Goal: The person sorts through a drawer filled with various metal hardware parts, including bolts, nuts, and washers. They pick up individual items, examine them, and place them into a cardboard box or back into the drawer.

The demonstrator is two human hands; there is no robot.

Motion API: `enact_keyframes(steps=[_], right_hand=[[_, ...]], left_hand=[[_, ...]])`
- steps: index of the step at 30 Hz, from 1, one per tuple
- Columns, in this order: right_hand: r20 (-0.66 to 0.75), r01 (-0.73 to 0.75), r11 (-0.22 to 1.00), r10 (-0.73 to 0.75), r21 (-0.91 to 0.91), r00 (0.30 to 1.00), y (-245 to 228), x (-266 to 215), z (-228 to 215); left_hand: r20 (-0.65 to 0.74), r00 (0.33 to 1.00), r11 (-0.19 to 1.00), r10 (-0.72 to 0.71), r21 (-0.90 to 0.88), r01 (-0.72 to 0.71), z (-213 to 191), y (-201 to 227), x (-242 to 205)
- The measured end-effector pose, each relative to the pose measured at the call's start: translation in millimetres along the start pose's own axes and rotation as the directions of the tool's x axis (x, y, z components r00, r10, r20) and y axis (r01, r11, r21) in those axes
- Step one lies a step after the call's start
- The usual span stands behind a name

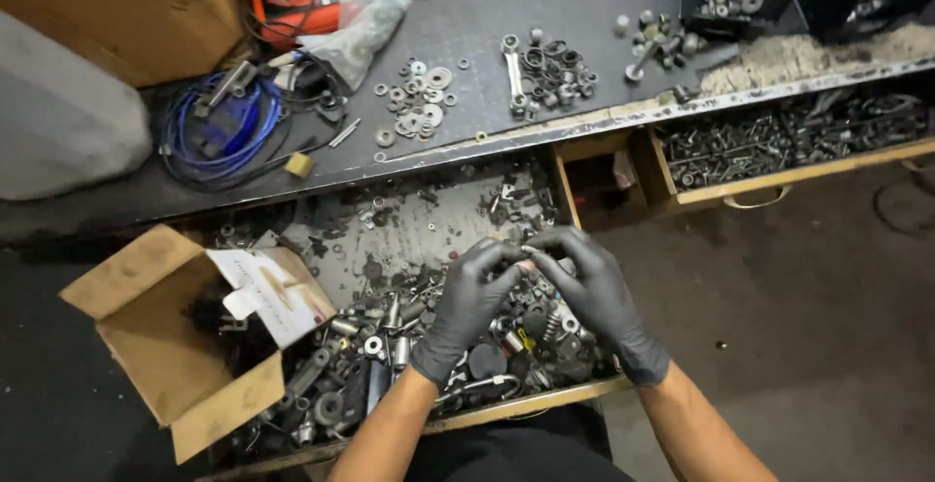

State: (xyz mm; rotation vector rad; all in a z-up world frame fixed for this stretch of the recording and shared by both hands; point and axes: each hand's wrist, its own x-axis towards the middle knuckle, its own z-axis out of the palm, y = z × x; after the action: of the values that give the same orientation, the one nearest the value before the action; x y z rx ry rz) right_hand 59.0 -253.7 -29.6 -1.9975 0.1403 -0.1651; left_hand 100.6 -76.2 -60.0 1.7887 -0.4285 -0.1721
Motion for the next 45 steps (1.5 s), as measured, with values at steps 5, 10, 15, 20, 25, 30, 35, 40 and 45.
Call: enact_keyframes(steps=[5,10,15,20,25,30,35,40,45], right_hand=[[0.051,0.419,0.796,-0.444,-0.437,0.895,53,25,9],[-0.286,0.199,0.965,-0.242,-0.171,0.927,49,88,-35],[-0.523,0.124,0.937,-0.289,-0.327,0.802,48,146,-52],[-0.484,0.008,0.642,-0.587,-0.767,0.649,131,198,-52],[-0.529,0.045,0.746,-0.513,-0.665,0.676,109,187,-40],[-0.588,0.384,0.831,-0.556,-0.402,0.588,26,111,-23],[-0.368,-0.111,0.992,0.082,-0.057,0.926,18,35,12],[-0.305,-0.027,0.999,0.039,0.043,0.952,41,17,22],[-0.393,0.032,0.999,-0.019,0.025,0.919,47,21,12]], left_hand=[[0.086,0.995,0.995,0.058,-0.084,-0.051,-23,4,-12],[0.18,0.981,0.997,-0.073,0.027,0.069,-47,20,-41],[0.241,0.953,0.958,-0.184,0.26,0.119,-63,-18,-80],[0.181,0.965,0.953,-0.188,0.27,0.135,-65,-47,-97],[0.172,0.937,0.925,-0.304,0.288,0.248,-64,-38,-79],[0.108,0.936,0.893,-0.335,0.354,0.278,-42,-42,-53],[-0.011,1.0,0.757,0.014,0.653,-0.003,-3,-99,17],[-0.103,0.985,0.613,0.141,0.79,-0.005,21,-108,83],[-0.072,0.986,0.443,0.15,0.896,-0.002,39,-151,94]])
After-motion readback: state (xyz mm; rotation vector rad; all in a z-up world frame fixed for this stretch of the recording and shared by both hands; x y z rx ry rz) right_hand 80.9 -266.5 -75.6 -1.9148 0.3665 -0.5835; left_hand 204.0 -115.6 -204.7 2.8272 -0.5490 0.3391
